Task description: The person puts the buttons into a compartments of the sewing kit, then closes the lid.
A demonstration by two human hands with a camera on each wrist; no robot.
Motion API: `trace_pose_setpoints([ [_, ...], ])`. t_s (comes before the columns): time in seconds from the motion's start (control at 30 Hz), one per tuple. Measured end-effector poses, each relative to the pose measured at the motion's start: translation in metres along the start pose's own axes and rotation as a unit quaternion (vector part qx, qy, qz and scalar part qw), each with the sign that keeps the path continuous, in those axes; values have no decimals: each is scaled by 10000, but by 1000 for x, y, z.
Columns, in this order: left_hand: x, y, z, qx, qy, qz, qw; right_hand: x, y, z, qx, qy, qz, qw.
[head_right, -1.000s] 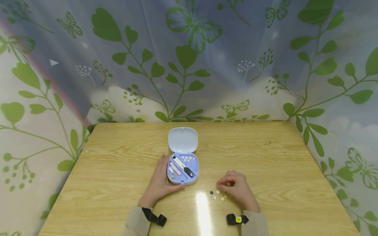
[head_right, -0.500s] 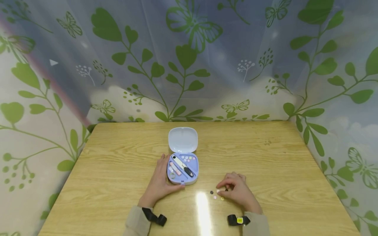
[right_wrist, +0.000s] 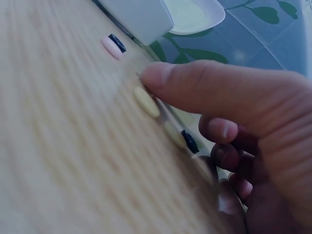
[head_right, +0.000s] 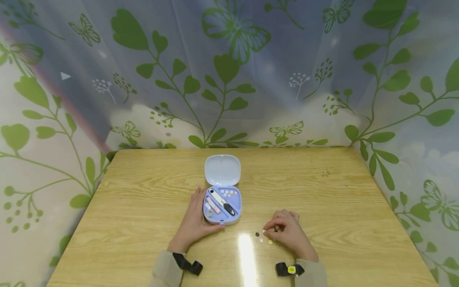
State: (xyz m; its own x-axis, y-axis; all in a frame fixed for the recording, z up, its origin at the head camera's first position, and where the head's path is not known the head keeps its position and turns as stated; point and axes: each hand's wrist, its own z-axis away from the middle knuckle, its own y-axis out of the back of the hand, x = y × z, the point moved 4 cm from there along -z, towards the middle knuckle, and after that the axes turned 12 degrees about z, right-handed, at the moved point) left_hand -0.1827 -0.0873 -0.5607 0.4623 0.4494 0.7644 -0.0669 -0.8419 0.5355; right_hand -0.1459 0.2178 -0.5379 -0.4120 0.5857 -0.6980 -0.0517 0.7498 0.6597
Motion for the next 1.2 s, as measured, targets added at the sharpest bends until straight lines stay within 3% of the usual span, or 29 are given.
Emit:
trace_pose_setpoints([
  [0.13, 0, 0, 0, 14, 19, -4, 10000, 17, -6, 2, 77, -42, 194, 9998],
  [0.37, 0, -1, 0, 54, -73, -62, 9999, -7, 1, 0, 229, -69, 279, 9993],
  [0.7, 0, -1, 1, 11, 19, -8, 10000, 21, -8, 4, 435, -80, 465, 9979],
  [1.2, 0, -1, 0, 8, 58, -2, 10000, 19, -7, 4, 775, 75, 537, 9955],
])
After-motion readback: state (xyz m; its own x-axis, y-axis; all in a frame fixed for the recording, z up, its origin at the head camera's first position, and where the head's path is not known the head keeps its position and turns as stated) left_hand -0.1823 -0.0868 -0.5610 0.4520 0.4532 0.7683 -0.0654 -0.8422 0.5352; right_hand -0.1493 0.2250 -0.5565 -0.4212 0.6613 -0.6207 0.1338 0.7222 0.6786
